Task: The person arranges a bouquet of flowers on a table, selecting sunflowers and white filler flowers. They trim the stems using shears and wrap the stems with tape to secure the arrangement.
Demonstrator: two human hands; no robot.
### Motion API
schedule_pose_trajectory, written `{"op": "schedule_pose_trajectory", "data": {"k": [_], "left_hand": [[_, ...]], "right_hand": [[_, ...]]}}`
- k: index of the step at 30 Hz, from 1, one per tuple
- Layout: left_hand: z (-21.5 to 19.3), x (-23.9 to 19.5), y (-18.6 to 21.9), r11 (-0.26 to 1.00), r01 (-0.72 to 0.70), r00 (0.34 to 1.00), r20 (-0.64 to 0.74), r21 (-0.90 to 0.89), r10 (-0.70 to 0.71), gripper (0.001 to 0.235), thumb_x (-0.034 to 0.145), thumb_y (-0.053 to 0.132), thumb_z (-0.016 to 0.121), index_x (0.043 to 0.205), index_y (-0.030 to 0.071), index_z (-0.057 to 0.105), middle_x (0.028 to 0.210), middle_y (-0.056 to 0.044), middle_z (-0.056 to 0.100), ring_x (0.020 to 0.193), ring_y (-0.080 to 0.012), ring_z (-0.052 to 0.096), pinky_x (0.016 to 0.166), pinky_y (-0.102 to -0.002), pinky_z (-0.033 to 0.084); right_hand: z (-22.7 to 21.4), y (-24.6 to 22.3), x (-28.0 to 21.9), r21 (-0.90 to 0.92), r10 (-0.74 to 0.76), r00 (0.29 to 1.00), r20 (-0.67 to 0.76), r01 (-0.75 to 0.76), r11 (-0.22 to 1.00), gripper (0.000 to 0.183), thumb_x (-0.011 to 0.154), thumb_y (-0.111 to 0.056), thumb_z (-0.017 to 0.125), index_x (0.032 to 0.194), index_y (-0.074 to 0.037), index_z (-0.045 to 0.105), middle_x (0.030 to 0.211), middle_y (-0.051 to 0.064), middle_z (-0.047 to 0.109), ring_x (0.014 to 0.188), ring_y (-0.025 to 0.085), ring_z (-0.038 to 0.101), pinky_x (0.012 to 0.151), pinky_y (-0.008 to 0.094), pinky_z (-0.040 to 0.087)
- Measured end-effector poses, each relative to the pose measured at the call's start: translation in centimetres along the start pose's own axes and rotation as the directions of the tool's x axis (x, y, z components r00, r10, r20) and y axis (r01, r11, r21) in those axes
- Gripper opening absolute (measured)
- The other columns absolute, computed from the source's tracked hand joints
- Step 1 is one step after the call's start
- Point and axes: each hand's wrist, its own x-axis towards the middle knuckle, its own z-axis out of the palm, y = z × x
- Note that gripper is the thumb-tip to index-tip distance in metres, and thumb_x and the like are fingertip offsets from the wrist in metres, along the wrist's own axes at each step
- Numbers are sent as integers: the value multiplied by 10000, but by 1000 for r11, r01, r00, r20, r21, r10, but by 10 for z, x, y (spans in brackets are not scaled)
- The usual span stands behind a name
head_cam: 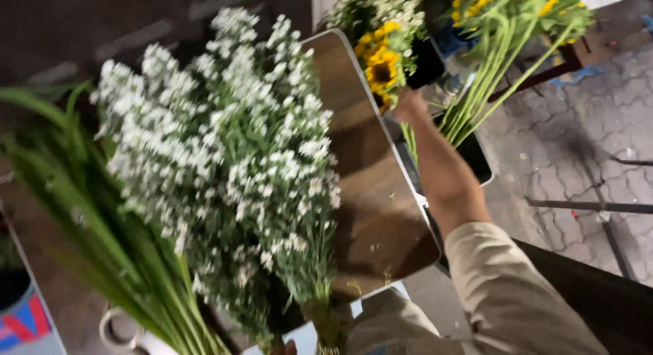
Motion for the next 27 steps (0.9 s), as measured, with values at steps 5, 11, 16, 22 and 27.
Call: {"op": "schedule_pose_trajectory", "data": {"k": [5,11,16,22,27], "left_hand": [[-3,7,38,999,-27,1000,-6,-23,27,310,852,425,648,655,190,694,427,-54,558,394,-169,520,451,-310,431],[-18,4,65,997,-29,999,-42,-65,26,357,863,379,652,589,150,629,444,-77,542,404,-179,496,452,-312,404],[-32,6,79,991,93,994,60,-97,-88,364,871,393,679,664,96,710,471,-94,533,463,-171,488,486,-317,360],[-35,24,74,994,-21,999,44,-108,26,377,869,418,672,669,103,722,517,-63,514,520,-145,457,502,-337,312],[-41,42,109,825,-500,843,73,-262,533,299,975,326,569,848,93,706,592,-14,648,436,-92,504,353,-273,386]], "right_hand": [[37,36,7,-151,-335,867,-370,299,942,260,955,-198,634,1159,-119,774,1180,104,655,1227,338,538,847,515,594],[-9,60,-52,97,-261,901,-347,311,946,278,933,-92,627,1197,-102,713,1157,161,719,1011,348,693,784,474,627],[-6,134,-40,258,-280,766,-579,498,828,285,922,-36,692,1196,-96,741,1269,132,710,1217,306,642,1060,436,492],[-36,220,-66,340,-252,760,-599,527,779,334,871,-12,737,1204,-3,728,1059,108,741,977,181,669,822,339,516],[-116,247,-130,523,-310,632,-711,769,367,462,1207,-526,469,1143,-105,649,1068,32,654,1020,140,643,914,304,542]]}}
